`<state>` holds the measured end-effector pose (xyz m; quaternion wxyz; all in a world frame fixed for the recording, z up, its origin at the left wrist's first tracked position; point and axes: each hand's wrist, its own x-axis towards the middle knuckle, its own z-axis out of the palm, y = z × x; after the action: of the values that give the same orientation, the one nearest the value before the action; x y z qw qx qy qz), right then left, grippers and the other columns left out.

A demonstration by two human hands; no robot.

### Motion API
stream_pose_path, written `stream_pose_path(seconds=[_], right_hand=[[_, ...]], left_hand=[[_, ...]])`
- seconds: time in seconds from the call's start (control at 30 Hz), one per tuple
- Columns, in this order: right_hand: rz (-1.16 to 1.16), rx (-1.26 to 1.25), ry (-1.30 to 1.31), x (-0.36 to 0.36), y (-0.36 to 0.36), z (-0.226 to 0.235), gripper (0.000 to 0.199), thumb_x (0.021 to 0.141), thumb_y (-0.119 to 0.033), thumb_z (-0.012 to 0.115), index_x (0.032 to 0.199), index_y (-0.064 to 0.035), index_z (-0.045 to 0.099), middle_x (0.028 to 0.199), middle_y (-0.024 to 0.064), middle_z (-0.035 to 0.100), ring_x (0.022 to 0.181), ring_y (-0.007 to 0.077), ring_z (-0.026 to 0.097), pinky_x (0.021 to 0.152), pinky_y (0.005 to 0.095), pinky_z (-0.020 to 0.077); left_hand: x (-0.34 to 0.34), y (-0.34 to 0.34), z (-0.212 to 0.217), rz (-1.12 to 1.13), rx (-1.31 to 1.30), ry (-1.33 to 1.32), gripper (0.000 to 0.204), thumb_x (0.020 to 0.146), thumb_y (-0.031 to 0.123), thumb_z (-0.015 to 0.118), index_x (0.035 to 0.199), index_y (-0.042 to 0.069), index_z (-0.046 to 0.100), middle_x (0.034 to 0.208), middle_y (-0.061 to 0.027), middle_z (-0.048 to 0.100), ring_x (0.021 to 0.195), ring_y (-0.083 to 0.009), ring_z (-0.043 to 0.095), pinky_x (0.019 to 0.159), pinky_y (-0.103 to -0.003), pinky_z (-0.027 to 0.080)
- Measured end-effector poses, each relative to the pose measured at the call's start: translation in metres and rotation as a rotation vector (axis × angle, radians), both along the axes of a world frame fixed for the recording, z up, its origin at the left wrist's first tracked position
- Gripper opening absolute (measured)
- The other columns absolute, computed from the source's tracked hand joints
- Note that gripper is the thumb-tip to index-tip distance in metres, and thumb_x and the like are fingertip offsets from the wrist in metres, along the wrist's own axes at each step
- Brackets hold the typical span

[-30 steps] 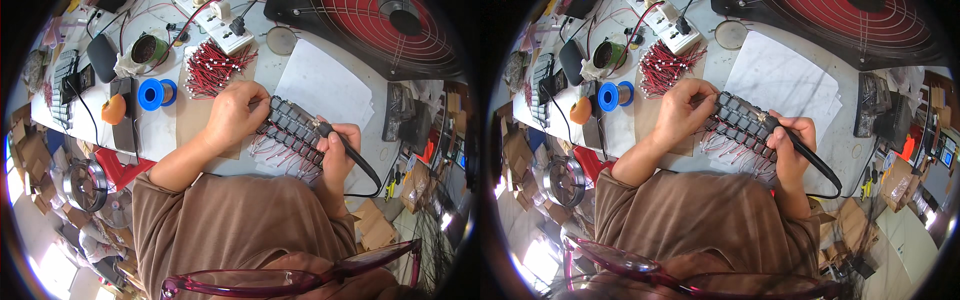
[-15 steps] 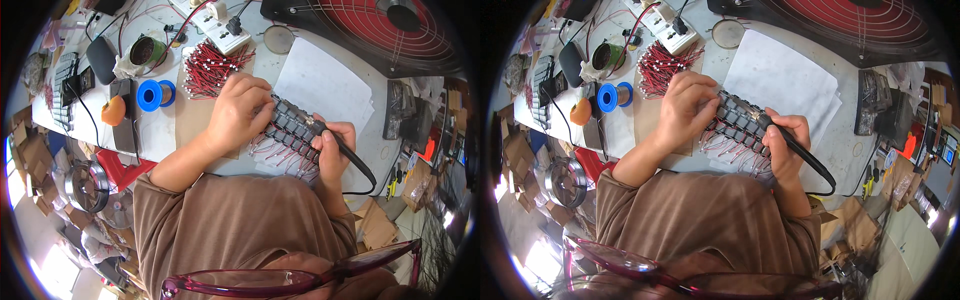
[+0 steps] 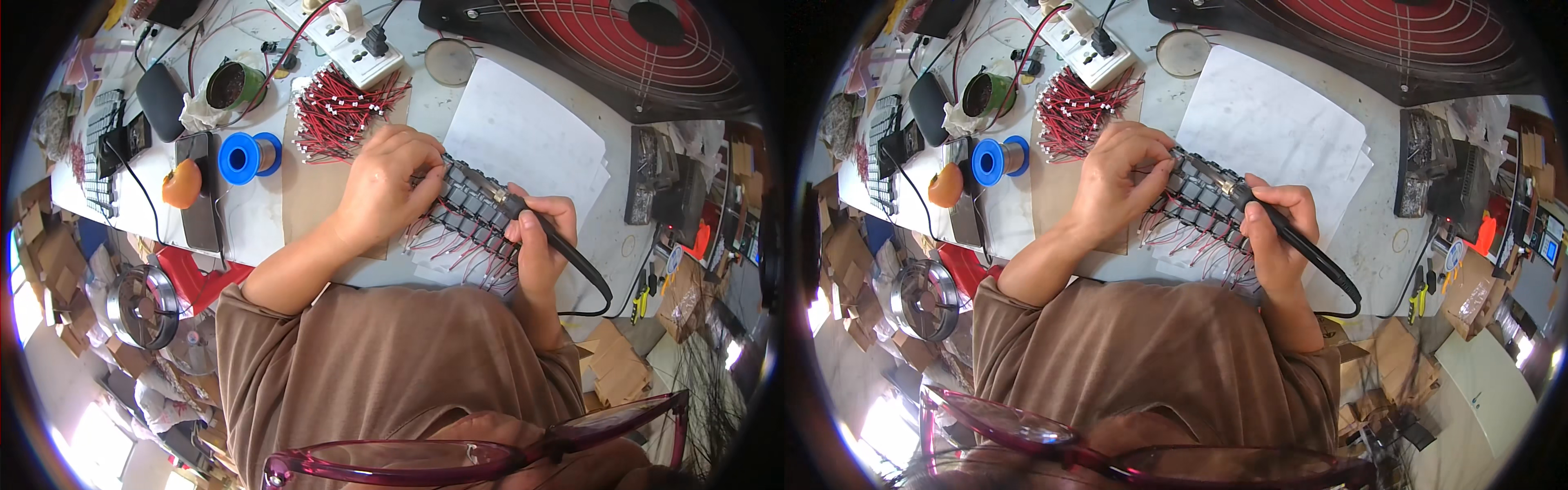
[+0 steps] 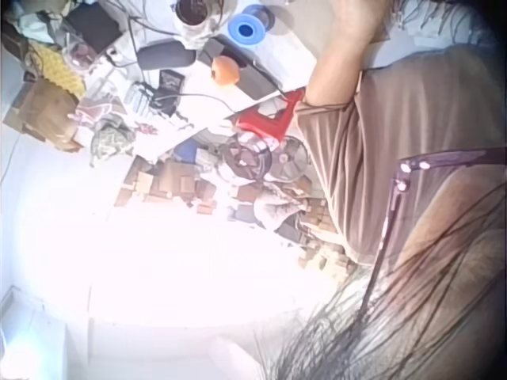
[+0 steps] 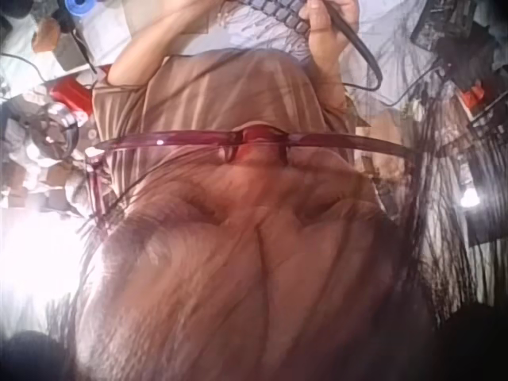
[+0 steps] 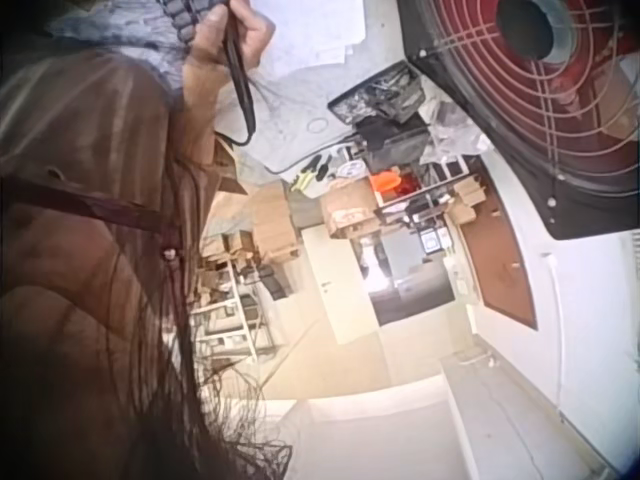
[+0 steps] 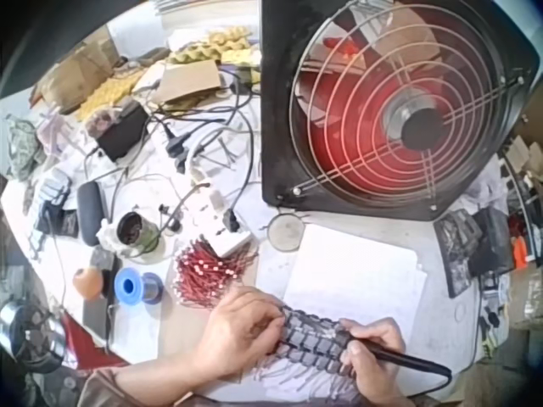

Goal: The person solders wires onto small electronic components arranged on a table using a soldering iron.

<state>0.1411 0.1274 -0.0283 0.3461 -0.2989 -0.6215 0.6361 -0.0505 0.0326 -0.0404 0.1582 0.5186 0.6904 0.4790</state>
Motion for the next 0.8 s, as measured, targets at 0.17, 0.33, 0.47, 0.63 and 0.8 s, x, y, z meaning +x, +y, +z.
stream_pose_path(seconds=[0.17,0.33,0.47,0.63,0.8], right_hand=[[0.006,0.02,0.012,-0.0012,-0.0007,-0.0001,0.014,0.086,-0.004,0.057,0.095,0.0015,0.048,0.061,-0.0002,0.049,0.055,0.0046,0.048,0.097,0.0416,0.0429],[0.013,0.013,0.005,-0.0026,-0.0005,0.0021,0.014,0.086,-0.003,0.058,0.094,0.0014,0.048,0.062,-0.0006,0.049,0.055,0.0045,0.047,0.098,0.0421,0.0417],[0.015,0.015,-0.006,-0.0021,-0.0012,0.0016,0.014,0.085,-0.003,0.058,0.094,0.0008,0.048,0.061,-0.0008,0.049,0.054,0.0046,0.047,0.099,0.0426,0.0413],[0.076,0.111,-0.062,0.0019,0.0002,0.0001,0.011,0.084,-0.001,0.05,0.095,0.0005,0.047,0.063,0.002,0.05,0.057,0.007,0.048,0.099,0.0499,0.0399],[-0.042,-0.052,0.076,0.0034,0.0008,-0.0016,0.014,0.086,-0.005,0.056,0.095,0.0004,0.047,0.062,0.0004,0.049,0.054,0.0049,0.048,0.099,0.0471,0.0414]], left_hand=[[-0.0007,0.0001,-0.0007,-0.015,-0.005,0.042,0.011,0.07,0.001,0.067,0.078,0.003,0.06,0.09,-0.0076,0.065,0.088,-0.0251,0.056,0.078,-0.036,0.045],[-0.0016,-0.0001,0.001,-0.026,-0.013,0.046,0.011,0.071,0.001,0.067,0.079,0.003,0.06,0.091,-0.0077,0.065,0.087,-0.0252,0.057,0.078,-0.036,0.045],[-0.0015,0.0002,0.001,-0.029,-0.013,0.043,0.011,0.071,0.001,0.067,0.079,0.003,0.06,0.091,-0.0079,0.065,0.087,-0.0253,0.057,0.078,-0.036,0.045],[0.0,0.0004,0.001,-0.021,-0.013,0.038,0.01,0.071,0.001,0.066,0.078,0.003,0.06,0.09,-0.0084,0.064,0.087,-0.0258,0.057,0.078,-0.036,0.045],[0.0006,0.0015,0.0016,-0.025,-0.012,0.06,0.01,0.07,0.001,0.066,0.077,0.003,0.059,0.091,-0.0084,0.064,0.087,-0.0261,0.057,0.077,-0.036,0.045]])
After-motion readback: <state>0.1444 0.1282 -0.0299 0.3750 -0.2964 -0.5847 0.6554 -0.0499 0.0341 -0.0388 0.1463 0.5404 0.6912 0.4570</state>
